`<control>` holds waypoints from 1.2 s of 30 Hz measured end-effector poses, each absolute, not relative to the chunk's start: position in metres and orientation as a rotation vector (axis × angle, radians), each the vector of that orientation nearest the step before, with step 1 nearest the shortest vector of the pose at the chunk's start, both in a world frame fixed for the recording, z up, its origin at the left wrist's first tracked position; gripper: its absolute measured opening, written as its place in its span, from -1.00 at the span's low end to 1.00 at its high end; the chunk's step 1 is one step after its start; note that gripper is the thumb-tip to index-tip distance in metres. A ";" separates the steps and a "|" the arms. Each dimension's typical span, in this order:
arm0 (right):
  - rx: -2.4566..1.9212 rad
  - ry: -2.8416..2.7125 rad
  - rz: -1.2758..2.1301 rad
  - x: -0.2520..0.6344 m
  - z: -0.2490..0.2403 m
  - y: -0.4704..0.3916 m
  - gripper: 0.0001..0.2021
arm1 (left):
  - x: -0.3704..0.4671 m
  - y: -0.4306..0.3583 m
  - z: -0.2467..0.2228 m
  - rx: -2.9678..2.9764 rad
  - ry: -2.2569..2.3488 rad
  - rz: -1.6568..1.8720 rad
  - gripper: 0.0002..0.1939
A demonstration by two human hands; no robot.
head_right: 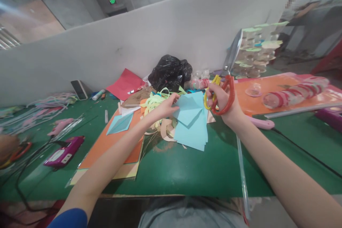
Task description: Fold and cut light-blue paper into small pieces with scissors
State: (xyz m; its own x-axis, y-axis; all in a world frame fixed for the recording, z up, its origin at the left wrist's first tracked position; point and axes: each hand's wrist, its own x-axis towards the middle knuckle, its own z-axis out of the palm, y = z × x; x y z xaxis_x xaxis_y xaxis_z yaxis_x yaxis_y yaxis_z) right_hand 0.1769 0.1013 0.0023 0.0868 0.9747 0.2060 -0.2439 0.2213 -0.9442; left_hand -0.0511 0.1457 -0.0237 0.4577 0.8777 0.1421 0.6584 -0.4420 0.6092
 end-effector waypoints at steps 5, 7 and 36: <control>-0.914 -1.063 1.119 0.170 0.006 0.096 -0.75 | -0.073 0.121 0.012 2.215 1.299 0.707 -0.66; -0.917 -1.085 1.120 0.168 0.005 0.095 -0.76 | -0.093 0.107 0.032 2.222 1.388 0.752 -0.65; -0.998 -1.173 1.096 0.171 -0.020 0.105 -0.75 | -0.280 0.091 -0.055 2.359 2.326 0.302 -0.69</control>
